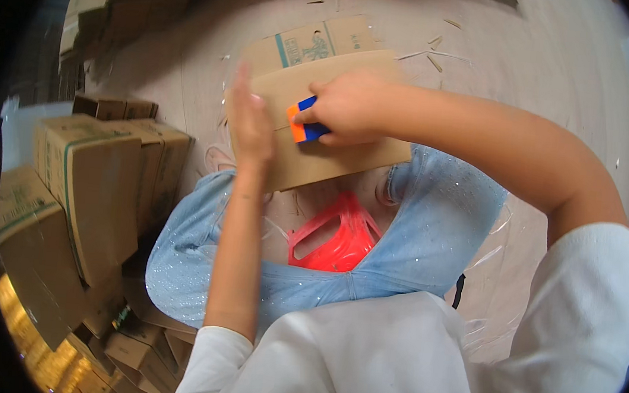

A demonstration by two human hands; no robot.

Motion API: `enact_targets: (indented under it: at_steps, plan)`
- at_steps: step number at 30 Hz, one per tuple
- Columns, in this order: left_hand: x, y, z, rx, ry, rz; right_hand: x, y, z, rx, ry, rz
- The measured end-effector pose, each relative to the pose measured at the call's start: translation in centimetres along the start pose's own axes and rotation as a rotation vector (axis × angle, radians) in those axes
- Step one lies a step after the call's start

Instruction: The person sits on a small red stool and repeatedly folds flat cardboard sheets into small boxes, then seals them with a handheld tape dispenser. The person places each finished box onto a growing stack to the left.

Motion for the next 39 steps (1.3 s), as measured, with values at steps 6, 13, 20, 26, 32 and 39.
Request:
enact_targets:
  at_steps: [6,13,20,26,32,39]
  plan:
    - [6.1,-1.1,-0.9,-0.056,0.453,-0.237,-0.2,-1.8,2.3,-0.028,-0.03,-0.117]
    - [6.7,-1.0,-0.3,-0.114,0.744,-0.318,7.8,-13.3,16.2,0.221,-0.298,-0.452]
    - [6.9,-0.6,0.5,-0.126,0.788,-0.35,17.0,-2.5,14.7,0.186,0.123,-0.316]
    - [4.3,-2.4,0.7,-0.144,0.715,-0.358,25.1,1.7,16.8,0.438,0.199,-0.291]
    - [4.0,-13.3,-7.2,-0.399,0.317,-0.248,0.5,-2.9,19.2,0.506,0.182,0.403]
    - [5.0,-16.7,-7.9,-1.176,-0.476,-0.232,0.1,0.4,12.6,0.388,-0.04,0.022]
Point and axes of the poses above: each hand's wrist, its own y-axis towards the middle knuckle, its own x-axis out of the palm, z = x × y, the point moved 6 cm from there along y, towards the middle knuckle, and after that the axes turned 1 degree about -y, right-handed, at the moved point
